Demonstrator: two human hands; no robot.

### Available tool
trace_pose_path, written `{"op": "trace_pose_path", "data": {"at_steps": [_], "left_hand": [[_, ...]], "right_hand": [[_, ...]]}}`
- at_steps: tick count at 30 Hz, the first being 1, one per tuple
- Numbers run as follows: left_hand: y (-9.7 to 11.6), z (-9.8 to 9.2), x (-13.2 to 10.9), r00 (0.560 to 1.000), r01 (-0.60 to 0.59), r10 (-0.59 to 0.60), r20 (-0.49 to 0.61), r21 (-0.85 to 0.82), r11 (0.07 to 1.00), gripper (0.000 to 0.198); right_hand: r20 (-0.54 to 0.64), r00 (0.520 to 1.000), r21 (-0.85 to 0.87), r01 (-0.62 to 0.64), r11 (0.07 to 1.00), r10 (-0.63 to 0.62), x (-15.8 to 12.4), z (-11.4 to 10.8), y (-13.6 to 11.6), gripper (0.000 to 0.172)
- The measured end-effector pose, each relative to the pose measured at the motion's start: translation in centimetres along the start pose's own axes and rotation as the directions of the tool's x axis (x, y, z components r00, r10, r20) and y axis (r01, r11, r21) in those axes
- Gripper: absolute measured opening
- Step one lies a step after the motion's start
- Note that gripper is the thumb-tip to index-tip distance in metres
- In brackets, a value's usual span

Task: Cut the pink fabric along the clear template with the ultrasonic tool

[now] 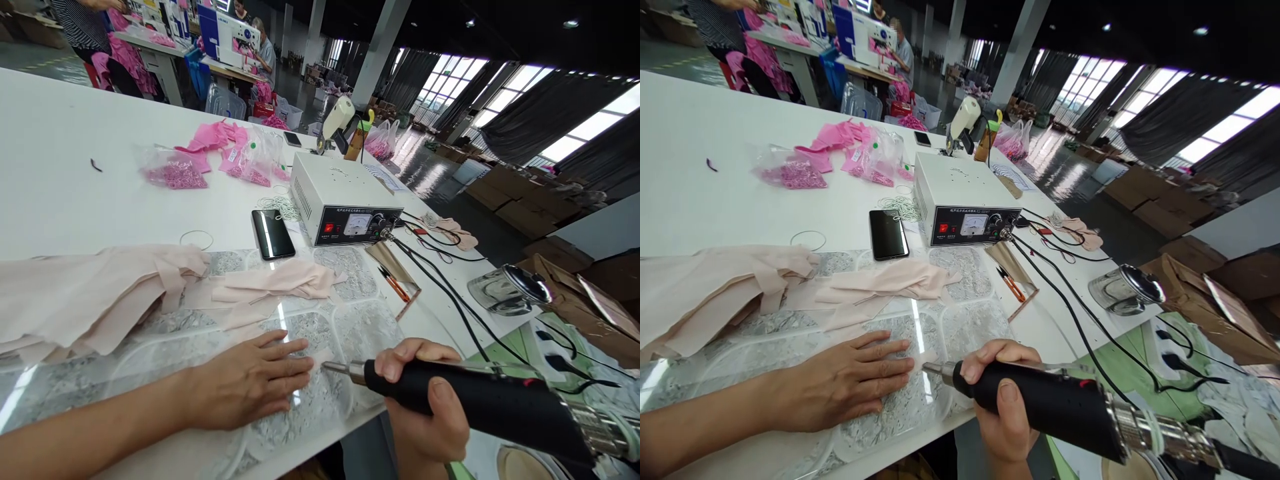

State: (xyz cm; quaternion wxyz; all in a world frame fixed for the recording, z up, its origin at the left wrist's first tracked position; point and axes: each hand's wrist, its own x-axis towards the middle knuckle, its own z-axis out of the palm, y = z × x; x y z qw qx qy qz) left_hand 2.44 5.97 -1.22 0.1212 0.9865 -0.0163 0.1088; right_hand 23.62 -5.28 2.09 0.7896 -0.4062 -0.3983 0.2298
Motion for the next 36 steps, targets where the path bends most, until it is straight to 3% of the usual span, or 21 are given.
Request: {"op": "trace_pose_path", "data": {"at_steps": [4, 15, 24, 30, 36], "left_hand": [[0.0, 0.0, 0.0, 1.000, -0.013, 0.013, -0.019, 0.014, 1.000, 0.035], [-0.4, -0.2, -0.4, 0.999, 0.011, -0.012, -0.038, -0.024, 1.000, 0.043], [-0.8, -0.9, -0.3, 0.990, 0.050, -0.053, -0.127, -0.030, 0.998, 0.029], [-1.9, -0.9, 1.0, 0.996, 0.036, -0.039, -0.077, -0.036, 0.999, 0.031], [-3.4, -2.0, 2.1, 0.991, -0.051, 0.055, 0.119, -0.036, 0.998, 0.035]], "right_hand": [[-0.070, 0.997, -0.013, 0.025, 1.000, -0.026, 0.1, -0.3, 0.2, 0.011], [-0.018, 0.997, -0.096, 0.072, 0.993, -0.074, 0.0, -0.6, 0.7, 0.011], [-0.037, 0.995, -0.096, 0.085, 0.992, -0.089, 0.0, -1.0, 0.6, 0.010], [-0.076, 0.993, -0.114, 0.083, 0.990, -0.092, 0.2, -1.0, 0.6, 0.010], [-0.078, 0.993, -0.140, 0.075, 0.987, -0.087, 0.4, -1.1, 0.7, 0.011]]}}
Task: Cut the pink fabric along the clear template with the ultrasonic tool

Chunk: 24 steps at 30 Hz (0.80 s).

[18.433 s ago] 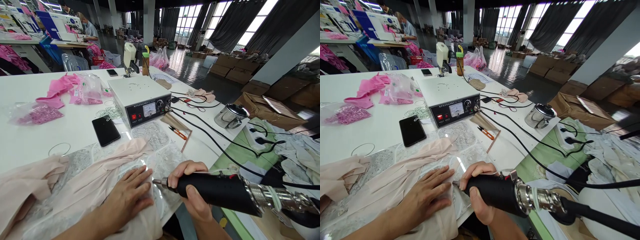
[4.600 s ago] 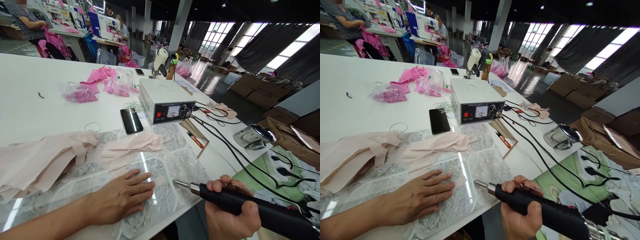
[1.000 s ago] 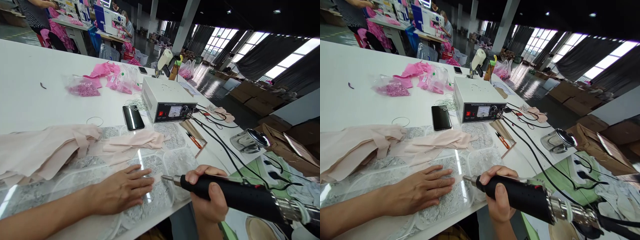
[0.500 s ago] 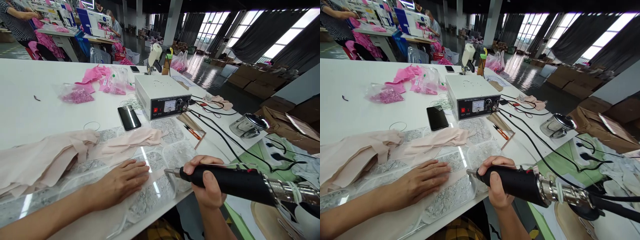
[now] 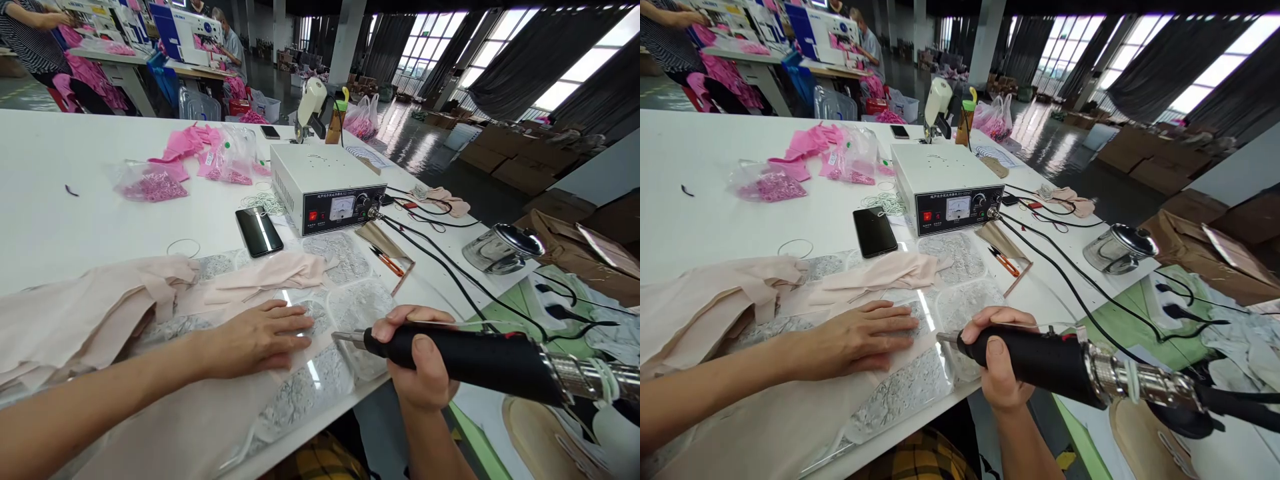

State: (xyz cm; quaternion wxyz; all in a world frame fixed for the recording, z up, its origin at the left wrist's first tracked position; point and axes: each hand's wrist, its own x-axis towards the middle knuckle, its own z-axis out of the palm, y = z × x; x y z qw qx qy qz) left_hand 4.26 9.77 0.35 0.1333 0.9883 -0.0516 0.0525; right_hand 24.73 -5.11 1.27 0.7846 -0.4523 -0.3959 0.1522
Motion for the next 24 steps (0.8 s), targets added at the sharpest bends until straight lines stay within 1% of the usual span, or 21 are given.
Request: {"op": "trace_pose_path", "data": {"at_steps": [4, 7, 11, 20, 24], "left_hand": [[-0.6, -1.0, 0.5, 0.996, -0.053, 0.052, 0.069, 0.023, 0.998, 0.039], [-1.0, -1.2, 0.6, 0.992, -0.071, 0.066, 0.106, 0.047, 0.996, 0.042], [-1.2, -1.4, 0.6, 0.985, -0.094, 0.089, 0.147, 0.031, 0.995, 0.038], [-1.6, -1.5, 1.0, 0.973, -0.163, 0.167, 0.162, -0.037, 0.986, 0.037], [-1.7, -1.2, 1.2, 0.971, -0.160, 0.169, 0.170, -0.067, 0.985, 0.044]], "right_hand": [[0.004, 1.000, 0.006, 0.010, 1.000, -0.010, 0.0, 0.0, 0.0, 0.010], [-0.007, 1.000, 0.008, -0.007, 1.000, 0.007, 0.0, 0.1, 0.0, 0.010], [-0.021, 1.000, 0.008, 0.008, 1.000, -0.007, 0.2, 0.2, 0.0, 0.010], [-0.002, 0.999, 0.002, 0.035, 0.999, -0.035, 0.5, 0.1, 0.1, 0.009], [-0.001, 1.000, 0.000, 0.029, 1.000, -0.029, 0.6, 0.1, 0.1, 0.008]]}}
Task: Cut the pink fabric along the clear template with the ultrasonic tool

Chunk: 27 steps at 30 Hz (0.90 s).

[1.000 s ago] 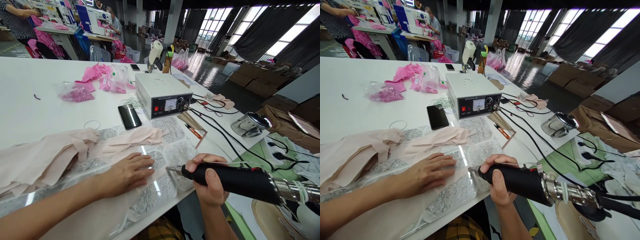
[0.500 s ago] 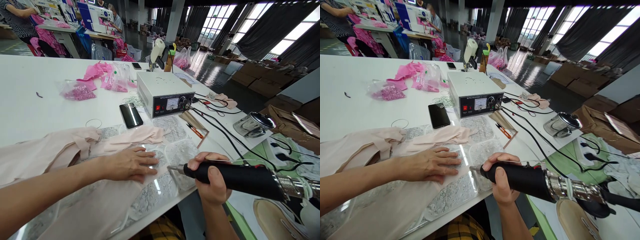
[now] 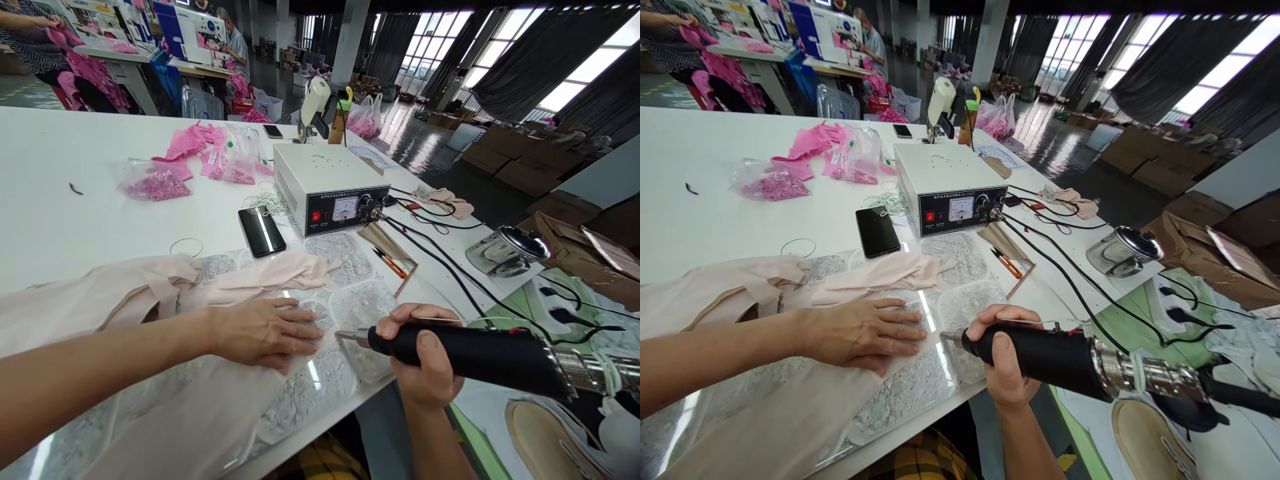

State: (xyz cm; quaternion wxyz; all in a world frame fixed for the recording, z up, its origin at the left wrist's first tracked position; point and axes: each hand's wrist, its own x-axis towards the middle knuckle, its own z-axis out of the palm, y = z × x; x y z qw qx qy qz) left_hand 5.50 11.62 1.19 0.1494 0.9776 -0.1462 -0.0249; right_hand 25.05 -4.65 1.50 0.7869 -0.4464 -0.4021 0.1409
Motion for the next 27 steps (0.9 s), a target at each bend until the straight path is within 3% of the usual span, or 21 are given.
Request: {"op": "trace_pose_path", "data": {"at_steps": [10, 27], "left_hand": [[-0.3, -0.1, 0.1, 0.999, -0.030, 0.030, 0.018, 0.002, 1.000, 0.054], [-1.0, -1.0, 1.5, 0.994, -0.003, 0.029, 0.107, -0.241, 0.971, 0.070]], "right_hand": [[-0.002, 1.000, -0.017, 0.000, 1.000, 0.000, 0.0, -0.2, 0.2, 0.010], [-0.046, 0.997, -0.024, -0.056, 0.998, 0.055, 0.4, -0.5, 0.2, 0.012]]}}
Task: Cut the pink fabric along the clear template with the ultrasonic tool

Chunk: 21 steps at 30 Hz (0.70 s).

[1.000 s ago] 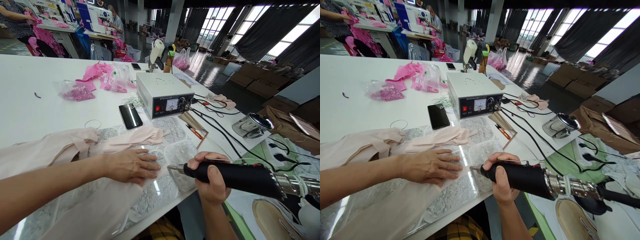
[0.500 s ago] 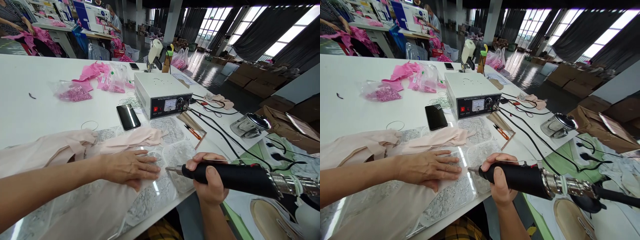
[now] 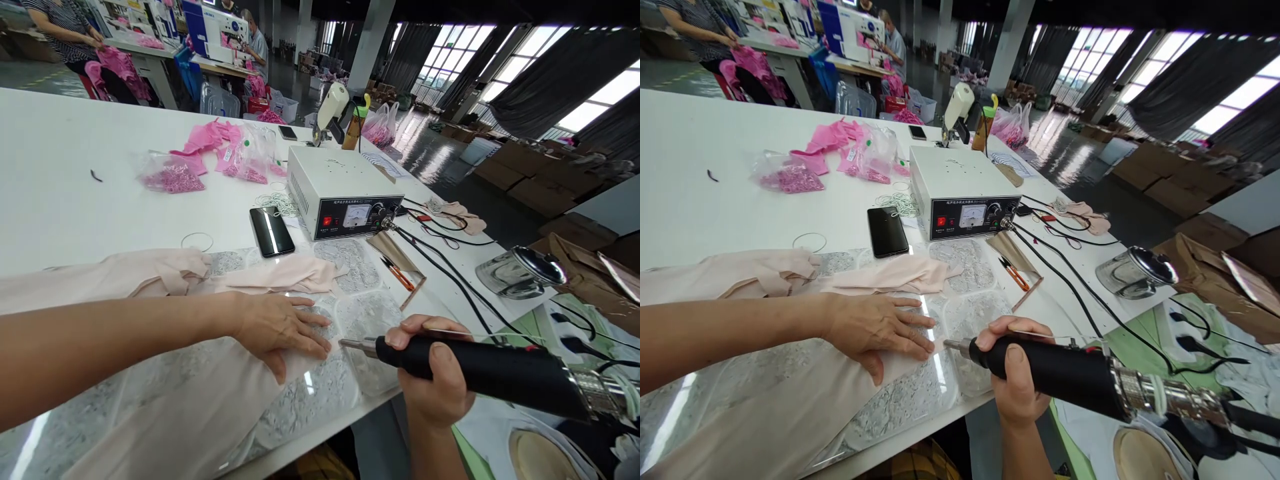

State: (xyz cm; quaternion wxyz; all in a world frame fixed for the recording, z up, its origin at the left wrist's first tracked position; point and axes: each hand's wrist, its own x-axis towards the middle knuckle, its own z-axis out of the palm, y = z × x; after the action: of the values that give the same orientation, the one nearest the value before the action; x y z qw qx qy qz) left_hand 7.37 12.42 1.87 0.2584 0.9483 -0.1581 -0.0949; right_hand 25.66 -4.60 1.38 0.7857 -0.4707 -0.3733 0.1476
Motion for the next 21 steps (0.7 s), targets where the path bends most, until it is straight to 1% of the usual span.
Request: {"op": "trace_pose_path", "data": {"at_steps": [9, 13, 17, 21], "left_hand": [[-0.4, 0.3, 0.2, 0.999, 0.008, -0.010, -0.037, -0.060, 0.998, 0.066], [-0.6, 0.5, 0.2, 0.998, -0.005, 0.000, -0.067, -0.074, 0.997, 0.066], [-0.6, 0.7, 0.2, 0.993, -0.012, 0.001, -0.121, -0.090, 0.996, 0.062], [-0.7, 1.0, 0.2, 0.988, -0.017, 0.001, -0.156, -0.103, 0.995, 0.059]], "right_hand": [[-0.012, 1.000, 0.001, 0.005, 1.000, -0.005, 0.3, 0.4, -0.1, 0.013], [-0.017, 1.000, 0.044, -0.007, 0.999, 0.008, -0.1, 0.3, -0.7, 0.013], [0.040, 0.998, 0.104, -0.053, 0.993, 0.049, -1.4, 0.7, -1.8, 0.016], [0.082, 0.994, 0.112, -0.085, 0.990, 0.077, -2.5, 1.1, -2.4, 0.015]]}}
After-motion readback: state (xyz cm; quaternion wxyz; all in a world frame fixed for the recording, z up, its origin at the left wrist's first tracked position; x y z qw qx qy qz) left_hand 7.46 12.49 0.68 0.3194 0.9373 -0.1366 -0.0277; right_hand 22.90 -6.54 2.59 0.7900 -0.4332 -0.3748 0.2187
